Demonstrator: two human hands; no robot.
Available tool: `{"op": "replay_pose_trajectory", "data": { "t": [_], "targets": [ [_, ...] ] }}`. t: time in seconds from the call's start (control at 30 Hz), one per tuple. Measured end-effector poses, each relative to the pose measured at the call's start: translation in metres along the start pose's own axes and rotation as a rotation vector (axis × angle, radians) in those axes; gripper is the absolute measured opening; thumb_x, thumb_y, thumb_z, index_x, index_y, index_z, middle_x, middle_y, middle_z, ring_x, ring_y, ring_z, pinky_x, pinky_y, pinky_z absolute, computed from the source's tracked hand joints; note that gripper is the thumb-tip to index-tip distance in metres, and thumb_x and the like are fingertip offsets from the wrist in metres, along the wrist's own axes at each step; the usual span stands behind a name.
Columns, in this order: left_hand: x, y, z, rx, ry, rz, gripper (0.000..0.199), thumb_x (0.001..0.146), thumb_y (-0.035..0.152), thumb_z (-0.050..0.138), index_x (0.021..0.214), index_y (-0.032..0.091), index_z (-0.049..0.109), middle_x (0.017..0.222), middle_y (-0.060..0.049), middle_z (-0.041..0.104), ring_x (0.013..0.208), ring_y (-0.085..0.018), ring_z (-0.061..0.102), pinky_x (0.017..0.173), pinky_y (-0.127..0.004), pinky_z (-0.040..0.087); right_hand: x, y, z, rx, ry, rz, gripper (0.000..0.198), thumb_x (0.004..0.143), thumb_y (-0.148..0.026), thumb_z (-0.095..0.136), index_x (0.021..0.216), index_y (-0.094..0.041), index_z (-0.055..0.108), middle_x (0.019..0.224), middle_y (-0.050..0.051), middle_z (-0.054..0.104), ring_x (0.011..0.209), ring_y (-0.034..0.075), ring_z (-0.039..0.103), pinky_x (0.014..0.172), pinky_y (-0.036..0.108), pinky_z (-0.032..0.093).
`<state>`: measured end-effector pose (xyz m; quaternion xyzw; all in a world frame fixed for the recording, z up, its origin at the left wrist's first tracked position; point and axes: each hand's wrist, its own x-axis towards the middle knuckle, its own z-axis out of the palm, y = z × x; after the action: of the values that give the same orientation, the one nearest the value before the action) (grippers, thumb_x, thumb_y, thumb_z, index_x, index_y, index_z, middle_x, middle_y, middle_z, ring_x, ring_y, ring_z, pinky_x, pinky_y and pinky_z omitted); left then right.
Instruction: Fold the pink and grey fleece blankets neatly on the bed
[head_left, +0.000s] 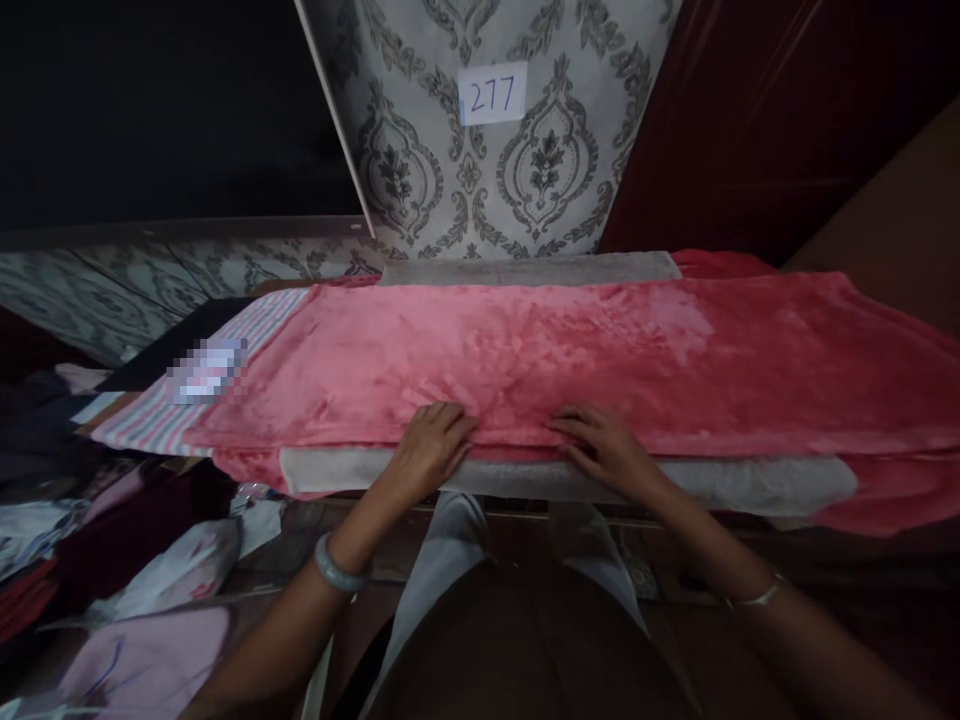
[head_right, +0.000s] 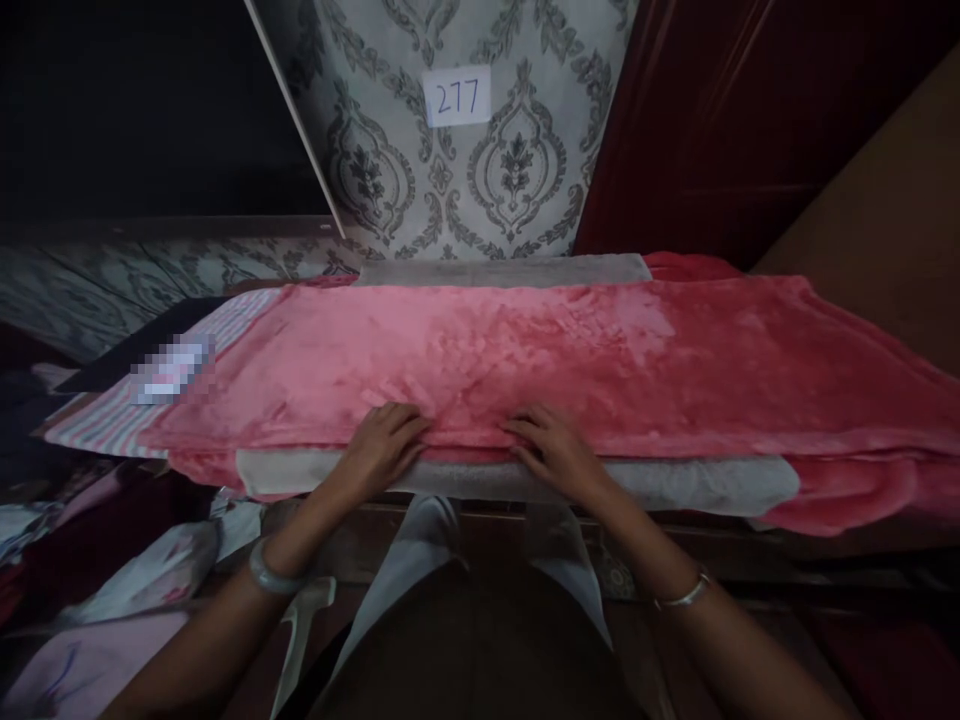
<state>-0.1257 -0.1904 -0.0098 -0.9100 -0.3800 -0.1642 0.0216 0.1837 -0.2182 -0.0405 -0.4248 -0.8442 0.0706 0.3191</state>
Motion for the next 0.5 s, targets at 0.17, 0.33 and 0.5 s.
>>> {"op": "replay_pose_trajectory", "data": {
  "t": [0.17,0.33,0.5],
  "targets": [
    [0.001,0.001,0.009,0.042,0.006,0.036,0.028,0.097,0.018,0.045,0.109,0.018,0.07,0.097,-0.011,0.066,0.094,-0.024,0.057,0.083,-0.039,0.047,-0.004,0.003,0.009,0.019,0.117,0.004,0.03,0.099,-0.031,0.047,0.11,-0.027,0.075,0.103,0.009,0.071,0.096,0.024,0.066,0.086,0.045,0.056],
    [-0.01,-0.003,0.003,-0.033,0.037,0.03,0.03,0.098,0.023,0.046,0.115,0.018,0.07,0.109,-0.013,0.068,0.103,-0.025,0.058,0.089,-0.04,0.048,-0.003,-0.007,-0.003,0.016,0.103,-0.009,0.028,0.099,-0.038,0.051,0.103,-0.025,0.075,0.102,0.01,0.073,0.096,0.025,0.068,0.086,0.045,0.057],
    [-0.014,0.005,0.005,0.024,-0.042,-0.106,0.056,0.095,0.042,0.056,0.147,0.026,0.05,0.158,-0.013,0.043,0.148,-0.035,0.031,0.118,-0.06,0.027,0.028,-0.015,0.003,-0.134,0.054,-0.014,0.048,0.099,-0.045,0.047,0.143,-0.028,0.056,0.143,0.011,0.058,0.134,0.032,0.051,0.109,0.057,0.043]
  ]
}}
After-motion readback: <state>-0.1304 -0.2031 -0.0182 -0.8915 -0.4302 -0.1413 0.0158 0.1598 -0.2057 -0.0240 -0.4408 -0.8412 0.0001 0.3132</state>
